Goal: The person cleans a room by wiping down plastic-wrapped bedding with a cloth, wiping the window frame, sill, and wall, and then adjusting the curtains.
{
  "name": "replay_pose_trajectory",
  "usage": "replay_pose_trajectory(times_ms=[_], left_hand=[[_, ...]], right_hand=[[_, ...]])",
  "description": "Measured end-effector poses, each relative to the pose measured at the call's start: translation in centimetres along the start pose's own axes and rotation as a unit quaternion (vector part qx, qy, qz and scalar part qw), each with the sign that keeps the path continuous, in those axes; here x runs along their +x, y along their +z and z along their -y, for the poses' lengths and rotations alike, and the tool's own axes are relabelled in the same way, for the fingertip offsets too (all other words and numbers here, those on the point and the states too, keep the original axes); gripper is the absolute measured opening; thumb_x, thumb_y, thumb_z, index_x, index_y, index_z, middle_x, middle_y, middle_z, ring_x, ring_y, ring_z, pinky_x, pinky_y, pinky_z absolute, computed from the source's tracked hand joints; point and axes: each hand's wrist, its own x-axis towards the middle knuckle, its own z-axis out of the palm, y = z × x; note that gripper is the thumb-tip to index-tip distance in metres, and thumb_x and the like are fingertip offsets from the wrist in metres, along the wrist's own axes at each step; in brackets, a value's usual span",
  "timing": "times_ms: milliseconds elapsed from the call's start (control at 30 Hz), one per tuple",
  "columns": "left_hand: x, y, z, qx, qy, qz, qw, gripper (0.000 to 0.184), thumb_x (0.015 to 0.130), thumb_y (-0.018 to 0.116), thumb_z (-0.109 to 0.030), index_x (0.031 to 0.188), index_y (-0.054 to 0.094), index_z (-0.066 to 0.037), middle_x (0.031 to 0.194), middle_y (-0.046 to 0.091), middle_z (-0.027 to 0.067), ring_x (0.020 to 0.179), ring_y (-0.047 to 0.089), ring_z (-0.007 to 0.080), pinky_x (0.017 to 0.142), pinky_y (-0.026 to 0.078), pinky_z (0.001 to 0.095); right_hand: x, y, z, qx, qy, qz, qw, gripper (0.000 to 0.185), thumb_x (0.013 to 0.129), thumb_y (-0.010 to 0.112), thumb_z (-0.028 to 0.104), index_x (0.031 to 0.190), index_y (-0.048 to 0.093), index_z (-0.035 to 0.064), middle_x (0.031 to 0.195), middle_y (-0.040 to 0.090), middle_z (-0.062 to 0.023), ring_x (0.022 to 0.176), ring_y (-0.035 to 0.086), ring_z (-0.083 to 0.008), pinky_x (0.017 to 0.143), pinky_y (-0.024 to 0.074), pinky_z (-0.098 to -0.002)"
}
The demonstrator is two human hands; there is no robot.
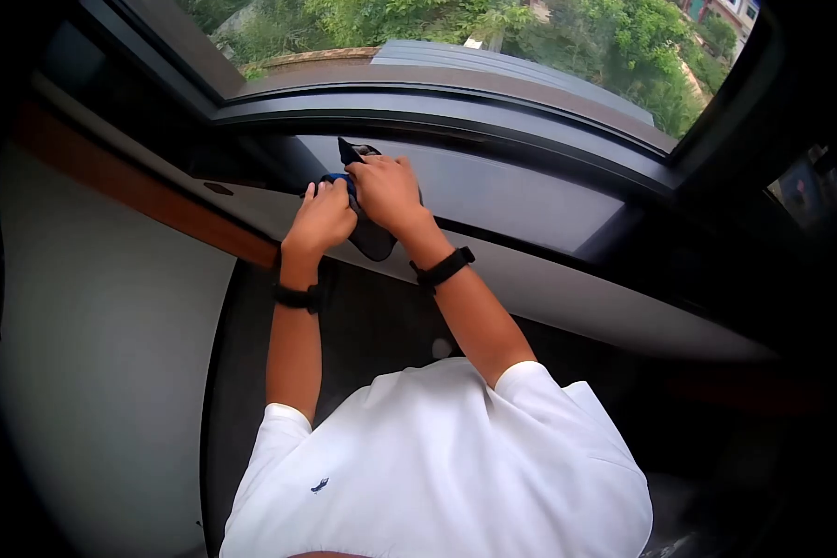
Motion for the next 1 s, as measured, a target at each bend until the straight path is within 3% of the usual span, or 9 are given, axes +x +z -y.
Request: replay_pose_trajectory(times_ms=[167,300,433,600,667,767,800,867,1000], left_hand=[[2.3,1.8,-5.9,0.018,0.048,-0.049,0.997,0.048,0.086,0.050,-0.015,0.126,0.053,0.012,0.116,0.061,0.0348,0.118,0.055,0.0462,0.110,0.037,0.0462],[2.7,3.0,-13.7,0.021,0.158,-0.063,0.985,0.043,0.086,0.054,-0.018,0.117,0.057,0.011,0.114,0.061,0.0364,0.113,0.058,0.0471,0.105,0.041,0.0467],[3.7,7.6,-22.2,-0.110,0.272,-0.074,0.953,0.047,0.087,0.054,-0.013,0.125,0.050,0.013,0.131,0.046,0.0460,0.134,0.040,0.0542,0.115,0.028,0.0540],[2.9,11.1,-33.7,-0.164,0.346,-0.149,0.912,0.043,0.088,0.055,-0.016,0.121,0.054,0.011,0.131,0.047,0.0457,0.132,0.044,0.0537,0.116,0.028,0.0540],[2.5,12.1,-36.3,-0.278,0.360,-0.183,0.872,0.035,0.088,0.055,-0.015,0.116,0.058,0.006,0.128,0.053,0.0418,0.128,0.050,0.0500,0.116,0.031,0.0521],[1.7,13.4,-38.0,-0.301,0.396,-0.214,0.841,0.027,0.089,0.056,-0.015,0.111,0.060,0.001,0.122,0.060,0.0351,0.123,0.057,0.0443,0.115,0.034,0.0488],[1.1,14.1,-38.3,-0.270,0.387,-0.271,0.839,0.022,0.089,0.058,-0.016,0.107,0.062,-0.004,0.110,0.067,0.0249,0.115,0.062,0.0370,0.112,0.039,0.0444],[1.2,14.3,-37.1,-0.271,0.415,-0.250,0.832,0.018,0.088,0.061,-0.017,0.101,0.065,-0.006,0.097,0.069,0.0134,0.104,0.067,0.0278,0.103,0.046,0.0388],[1.1,14.2,-31.2,-0.241,0.484,-0.218,0.812,0.012,0.087,0.063,-0.018,0.094,0.066,-0.008,0.085,0.068,0.0030,0.091,0.068,0.0192,0.088,0.049,0.0334]], right_hand=[[-3.5,-3.7,-2.9,-0.015,0.045,-0.066,0.997,0.024,0.088,0.060,0.013,0.109,0.071,0.0139,0.099,0.070,-0.0051,0.100,0.066,-0.0244,0.089,0.0415,-0.0386],[-8.3,-10.0,-6.1,-0.061,0.102,-0.088,0.989,0.027,0.088,0.061,0.013,0.113,0.069,0.0141,0.101,0.070,-0.0081,0.100,0.066,-0.0262,0.093,0.0418,-0.0388],[-14.0,-16.6,-9.5,-0.146,0.197,-0.108,0.964,0.030,0.092,0.060,0.015,0.121,0.068,0.0129,0.099,0.071,-0.0119,0.098,0.067,-0.0300,0.092,0.0431,-0.0404],[-21.5,-23.3,-14.8,-0.204,0.297,-0.160,0.919,0.029,0.101,0.053,0.024,0.122,0.069,0.0119,0.109,0.072,-0.0154,0.100,0.068,-0.0314,0.094,0.0462,-0.0415],[-22.9,-25.1,-15.4,-0.194,0.387,-0.206,0.878,0.032,0.103,0.049,0.026,0.124,0.069,0.0106,0.114,0.071,-0.0164,0.102,0.069,-0.0331,0.090,0.0519,-0.0405],[-24.3,-26.1,-15.1,-0.205,0.417,-0.221,0.857,0.035,0.104,0.048,0.028,0.125,0.068,0.0092,0.115,0.071,-0.0169,0.102,0.070,-0.0346,0.085,0.0551,-0.0397],[-24.9,-26.0,-15.1,-0.201,0.422,-0.215,0.857,0.037,0.104,0.047,0.030,0.124,0.069,0.0088,0.113,0.072,-0.0181,0.100,0.070,-0.0345,0.086,0.0545,-0.0394],[-25.1,-25.2,-14.6,-0.173,0.411,-0.240,0.862,0.042,0.105,0.044,0.034,0.117,0.072,0.0047,0.110,0.072,-0.0184,0.099,0.071,-0.0331,0.084,0.0546,-0.0383],[-24.7,-21.6,-12.1,-0.112,0.411,-0.281,0.860,0.050,0.106,0.042,0.039,0.108,0.074,0.0001,0.105,0.074,-0.0175,0.094,0.071,-0.0309,0.081,0.0544,-0.0374]])
